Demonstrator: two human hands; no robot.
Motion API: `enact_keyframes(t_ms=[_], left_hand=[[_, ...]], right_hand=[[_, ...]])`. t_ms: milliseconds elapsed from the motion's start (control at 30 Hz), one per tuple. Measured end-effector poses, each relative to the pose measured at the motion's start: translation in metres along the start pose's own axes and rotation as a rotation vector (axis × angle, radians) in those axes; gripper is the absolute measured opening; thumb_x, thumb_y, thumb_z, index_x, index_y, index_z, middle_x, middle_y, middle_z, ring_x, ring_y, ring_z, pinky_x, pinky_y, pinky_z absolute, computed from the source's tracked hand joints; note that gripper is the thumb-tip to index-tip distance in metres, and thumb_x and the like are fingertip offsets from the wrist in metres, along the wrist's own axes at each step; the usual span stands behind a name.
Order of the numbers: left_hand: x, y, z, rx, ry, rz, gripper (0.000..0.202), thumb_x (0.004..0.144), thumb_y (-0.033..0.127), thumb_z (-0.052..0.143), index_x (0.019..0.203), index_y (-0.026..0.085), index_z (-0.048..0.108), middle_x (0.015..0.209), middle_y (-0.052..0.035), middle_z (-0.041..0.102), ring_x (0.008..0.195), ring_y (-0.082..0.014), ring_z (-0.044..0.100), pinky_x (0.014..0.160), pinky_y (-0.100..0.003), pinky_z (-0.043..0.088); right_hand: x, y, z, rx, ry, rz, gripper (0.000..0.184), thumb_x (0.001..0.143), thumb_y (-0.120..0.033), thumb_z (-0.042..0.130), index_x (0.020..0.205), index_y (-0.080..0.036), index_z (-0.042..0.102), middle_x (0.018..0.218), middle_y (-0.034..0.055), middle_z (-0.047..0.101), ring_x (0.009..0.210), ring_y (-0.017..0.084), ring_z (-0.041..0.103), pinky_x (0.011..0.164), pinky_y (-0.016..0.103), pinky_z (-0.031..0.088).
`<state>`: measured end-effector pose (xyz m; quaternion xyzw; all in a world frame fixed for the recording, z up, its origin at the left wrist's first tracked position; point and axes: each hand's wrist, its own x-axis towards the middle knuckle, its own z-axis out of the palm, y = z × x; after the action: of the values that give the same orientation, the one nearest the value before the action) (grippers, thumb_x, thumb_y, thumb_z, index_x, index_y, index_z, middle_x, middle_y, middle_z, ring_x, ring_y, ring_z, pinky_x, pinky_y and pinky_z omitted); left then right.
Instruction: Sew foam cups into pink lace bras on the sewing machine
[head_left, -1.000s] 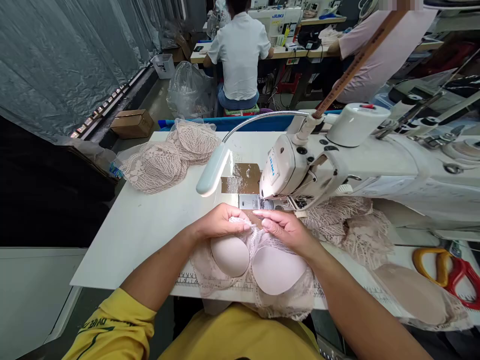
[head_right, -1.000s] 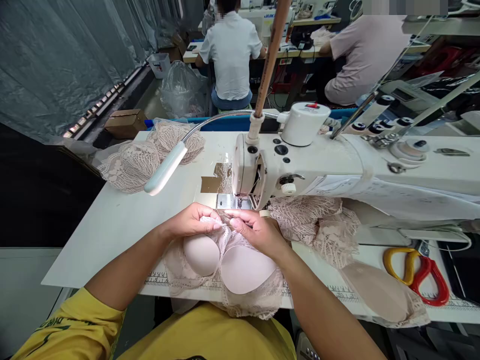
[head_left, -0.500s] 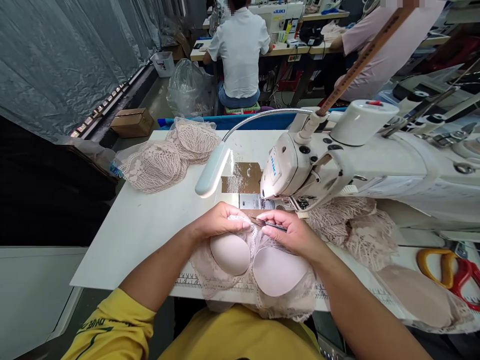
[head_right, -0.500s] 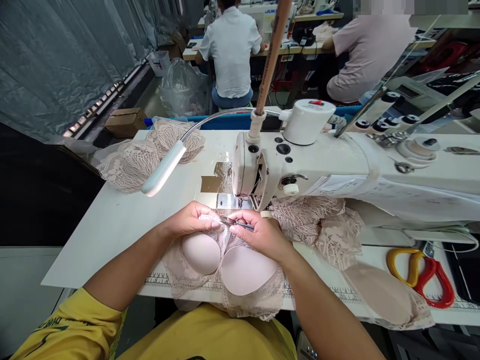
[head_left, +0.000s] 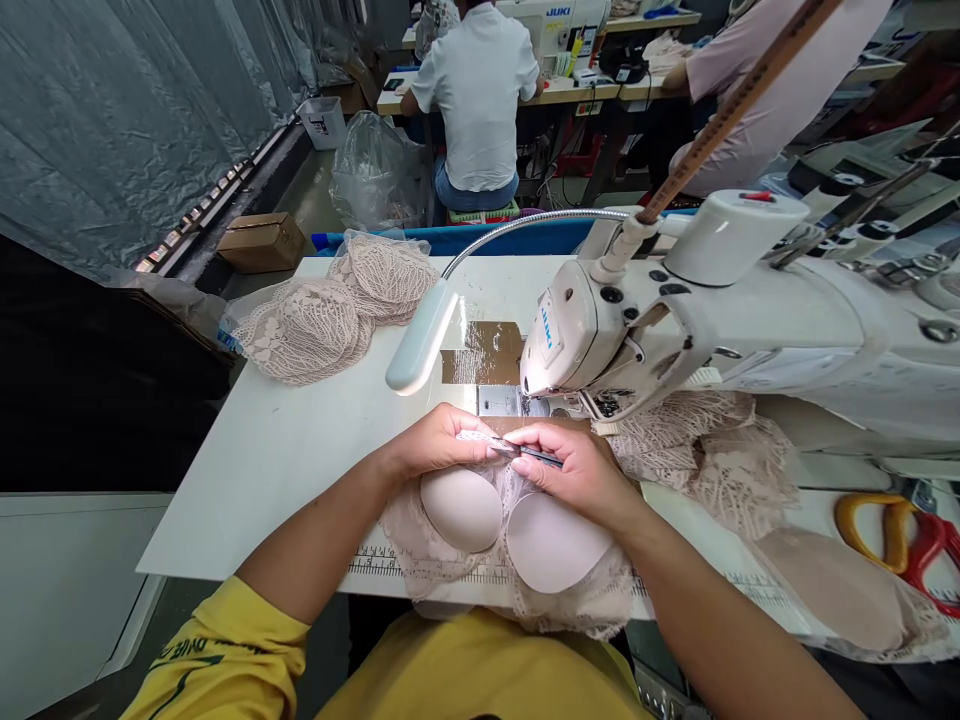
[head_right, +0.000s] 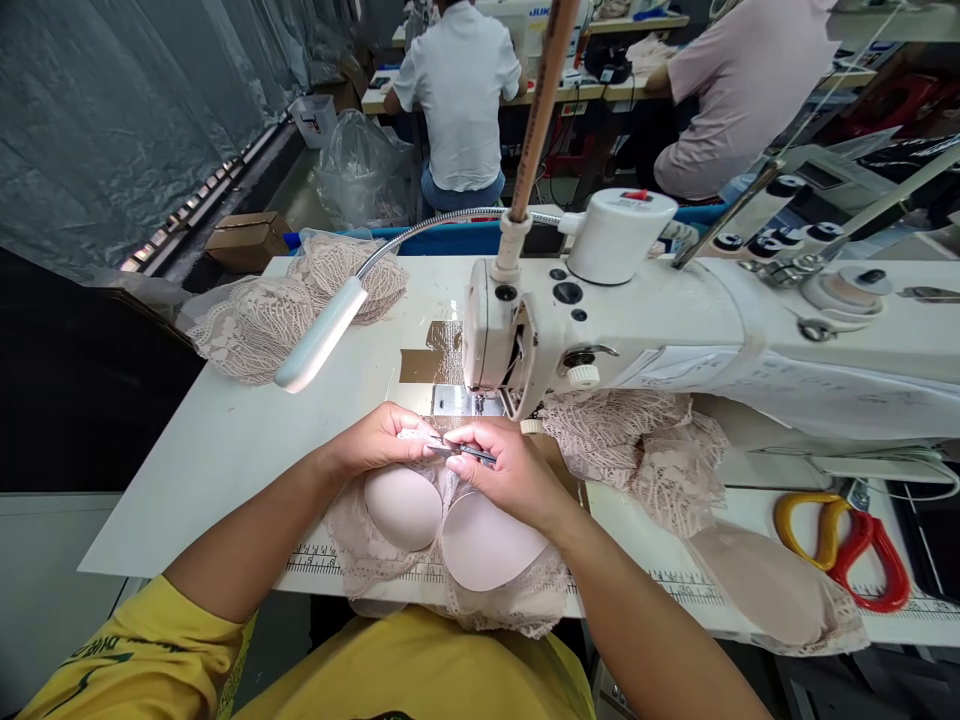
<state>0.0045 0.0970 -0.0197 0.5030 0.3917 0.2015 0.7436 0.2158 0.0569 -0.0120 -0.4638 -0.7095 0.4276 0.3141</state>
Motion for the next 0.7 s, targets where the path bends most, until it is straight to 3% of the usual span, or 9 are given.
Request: enact_keyframes(t_ms=[500, 700], left_hand=[[-0.003, 0.004, 0.001, 0.019, -0.018, -0.019, 0.028, 0.065, 0.034, 0.081, 0.078, 0.01, 0.074, 0.066, -0.0034, 0.066, 0.061, -0.0112, 0.056, 0.06, -0.023, 0.043], [-0.001, 0.001, 0.001, 0.057, -0.033, -0.011, 0.027, 0.069, 0.035, 0.078, 0.078, 0.009, 0.073, 0.062, -0.001, 0.06, 0.058, -0.009, 0.05, 0.056, -0.021, 0.038]], right_hand=[[-0.002, 0.008, 0.002, 0.022, 0.038, 0.017, 0.018, 0.085, -0.032, 0.06, 0.097, -0.022, 0.07, 0.094, 0.0035, 0.072, 0.086, 0.019, 0.066, 0.079, 0.032, 0.051], [0.001, -0.004, 0.003, -0.026, 0.027, 0.014, 0.015, 0.084, -0.03, 0.06, 0.091, -0.022, 0.071, 0.091, 0.0028, 0.073, 0.083, 0.019, 0.066, 0.076, 0.032, 0.052]])
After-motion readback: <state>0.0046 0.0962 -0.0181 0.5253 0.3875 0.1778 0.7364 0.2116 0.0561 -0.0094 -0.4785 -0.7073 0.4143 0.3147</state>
